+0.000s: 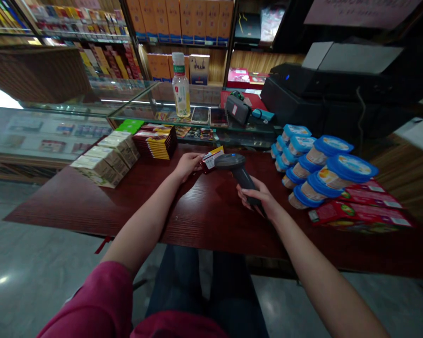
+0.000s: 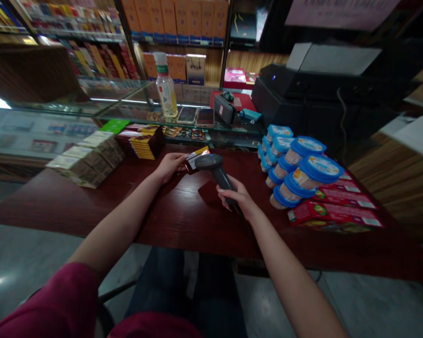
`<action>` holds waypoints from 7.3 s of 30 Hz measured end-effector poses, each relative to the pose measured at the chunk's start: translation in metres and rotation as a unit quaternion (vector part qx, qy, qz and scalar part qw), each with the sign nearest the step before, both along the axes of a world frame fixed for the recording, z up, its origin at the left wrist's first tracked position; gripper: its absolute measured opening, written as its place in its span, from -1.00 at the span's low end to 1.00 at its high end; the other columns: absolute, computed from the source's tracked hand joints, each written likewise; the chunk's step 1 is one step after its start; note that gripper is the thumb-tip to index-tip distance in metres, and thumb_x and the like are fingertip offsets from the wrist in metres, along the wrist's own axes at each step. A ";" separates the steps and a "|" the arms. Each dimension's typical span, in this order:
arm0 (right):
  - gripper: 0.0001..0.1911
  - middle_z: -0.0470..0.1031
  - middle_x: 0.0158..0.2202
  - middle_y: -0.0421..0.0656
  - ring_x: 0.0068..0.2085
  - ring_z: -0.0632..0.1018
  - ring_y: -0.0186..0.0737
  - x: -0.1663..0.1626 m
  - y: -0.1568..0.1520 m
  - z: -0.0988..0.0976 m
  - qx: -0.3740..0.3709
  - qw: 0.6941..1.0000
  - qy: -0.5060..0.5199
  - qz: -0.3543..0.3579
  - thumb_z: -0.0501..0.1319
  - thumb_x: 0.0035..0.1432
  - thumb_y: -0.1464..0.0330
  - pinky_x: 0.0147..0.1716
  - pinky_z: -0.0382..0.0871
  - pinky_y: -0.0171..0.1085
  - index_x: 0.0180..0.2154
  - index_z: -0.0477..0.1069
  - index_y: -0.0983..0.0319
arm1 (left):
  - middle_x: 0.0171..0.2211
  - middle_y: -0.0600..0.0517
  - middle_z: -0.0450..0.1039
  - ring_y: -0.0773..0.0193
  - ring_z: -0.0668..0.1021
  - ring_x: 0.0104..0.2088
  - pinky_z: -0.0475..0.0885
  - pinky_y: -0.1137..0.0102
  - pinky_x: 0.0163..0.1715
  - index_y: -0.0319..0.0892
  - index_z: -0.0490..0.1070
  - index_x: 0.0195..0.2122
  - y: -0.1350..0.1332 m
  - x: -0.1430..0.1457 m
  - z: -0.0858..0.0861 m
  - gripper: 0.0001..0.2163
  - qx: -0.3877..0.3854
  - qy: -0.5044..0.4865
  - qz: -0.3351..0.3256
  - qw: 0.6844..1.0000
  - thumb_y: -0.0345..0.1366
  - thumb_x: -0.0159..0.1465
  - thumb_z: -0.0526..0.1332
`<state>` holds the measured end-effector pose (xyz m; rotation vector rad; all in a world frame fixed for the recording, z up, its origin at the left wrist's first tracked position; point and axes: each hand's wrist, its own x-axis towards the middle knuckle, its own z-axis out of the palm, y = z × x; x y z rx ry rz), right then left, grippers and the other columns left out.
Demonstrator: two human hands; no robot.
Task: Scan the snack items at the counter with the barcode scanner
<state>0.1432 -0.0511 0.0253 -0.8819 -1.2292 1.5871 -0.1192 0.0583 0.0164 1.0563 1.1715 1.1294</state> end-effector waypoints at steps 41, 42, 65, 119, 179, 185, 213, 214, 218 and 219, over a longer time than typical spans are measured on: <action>-0.75 0.30 -0.39 -0.11 -0.45 0.27 -0.24 0.004 -0.001 0.009 -0.022 0.997 0.021 -0.074 0.53 -0.04 0.21 -0.70 0.17 -0.28 -0.38 0.55 0.17 | 0.36 -0.12 0.43 0.06 0.36 0.44 0.28 0.11 0.42 -0.15 0.46 0.27 -0.050 -0.133 0.022 -0.57 0.258 0.582 0.320 0.701 -0.47 0.48 -0.01; -0.72 0.31 -0.40 -0.12 -0.46 0.28 -0.25 0.005 -0.001 0.009 -0.021 0.997 0.021 -0.070 0.54 -0.06 0.21 -0.70 0.19 -0.30 -0.38 0.54 0.18 | 0.38 -0.11 0.40 0.02 0.36 0.44 0.28 0.08 0.40 -0.13 0.44 0.31 -0.050 -0.131 0.024 -0.55 0.243 0.597 0.324 0.692 -0.46 0.48 0.00; -0.75 0.29 -0.37 -0.11 -0.47 0.29 -0.25 0.004 0.002 0.007 -0.018 0.995 0.006 -0.096 0.49 0.00 0.18 -0.65 0.13 -0.25 -0.36 0.51 0.14 | 0.51 -0.09 0.14 0.10 0.20 0.52 0.01 -0.06 0.46 -0.04 0.22 0.47 -0.049 -0.111 0.020 -0.39 0.228 0.594 0.251 0.729 -0.47 0.38 0.02; -0.67 0.51 -0.25 -0.17 -0.51 0.41 -0.34 0.059 -0.124 0.029 0.160 0.945 0.063 -0.277 0.38 0.24 0.11 -0.64 0.28 -0.34 -0.05 0.44 0.09 | 0.06 -0.05 0.63 0.11 0.59 0.16 0.46 0.29 0.20 -0.14 0.56 -0.03 -0.057 0.161 0.051 -0.72 0.196 -0.168 -0.090 0.962 -0.09 0.34 0.39; -0.65 0.48 -0.37 -0.21 -0.54 0.39 -0.38 -0.063 0.008 -0.001 0.029 0.996 0.074 0.045 0.49 0.09 0.14 -0.63 0.27 -0.35 -0.25 0.46 0.20 | 0.22 -0.13 0.40 0.03 0.53 0.22 0.48 0.14 0.24 0.02 0.27 0.42 -0.128 -0.109 -0.001 -0.29 0.321 0.459 0.092 0.823 -0.31 0.26 0.46; -0.68 0.49 -0.35 -0.21 -0.52 0.41 -0.36 -0.062 0.007 -0.001 0.026 0.996 0.061 0.055 0.48 0.12 0.17 -0.61 0.30 -0.34 -0.19 0.49 0.18 | 0.28 -0.20 0.46 -0.01 0.50 0.31 0.47 0.12 0.29 -0.12 0.44 0.29 -0.124 -0.088 0.004 -0.61 0.391 0.558 0.072 0.728 -0.29 0.44 0.28; -0.71 0.46 -0.34 -0.18 -0.52 0.38 -0.33 -0.059 0.010 -0.005 0.012 0.998 0.037 0.045 0.45 0.14 0.15 -0.62 0.31 -0.30 -0.21 0.50 0.17 | 0.31 -0.40 0.42 0.01 0.41 0.42 0.35 0.04 0.40 -0.36 0.44 0.23 -0.079 -0.169 0.003 -0.63 0.280 0.593 0.168 0.736 -0.57 0.44 0.07; -0.70 0.46 -0.34 -0.18 -0.52 0.38 -0.32 -0.059 0.010 -0.005 0.011 0.998 0.034 0.046 0.45 0.14 0.15 -0.63 0.31 -0.30 -0.20 0.50 0.17 | 0.32 -0.40 0.41 0.01 0.40 0.42 0.35 0.02 0.40 -0.35 0.44 0.24 -0.078 -0.170 0.001 -0.61 0.284 0.587 0.169 0.739 -0.57 0.44 0.06; -0.69 0.48 -0.35 -0.19 -0.53 0.38 -0.32 -0.059 0.009 -0.004 0.014 0.999 0.040 0.035 0.46 0.12 0.16 -0.63 0.30 -0.30 -0.19 0.49 0.15 | 0.36 -0.38 0.36 0.01 0.33 0.46 0.31 -0.02 0.42 -0.31 0.36 0.33 -0.082 -0.166 -0.001 -0.57 0.299 0.574 0.184 0.740 -0.51 0.46 0.07; -0.69 0.48 -0.35 -0.20 -0.53 0.39 -0.33 -0.059 0.009 -0.003 0.017 0.998 0.045 0.028 0.46 0.12 0.16 -0.63 0.30 -0.31 -0.20 0.49 0.16 | 0.39 -0.38 0.33 -0.01 0.29 0.48 0.29 -0.03 0.43 -0.31 0.33 0.35 -0.085 -0.162 0.000 -0.56 0.305 0.573 0.188 0.737 -0.49 0.46 0.07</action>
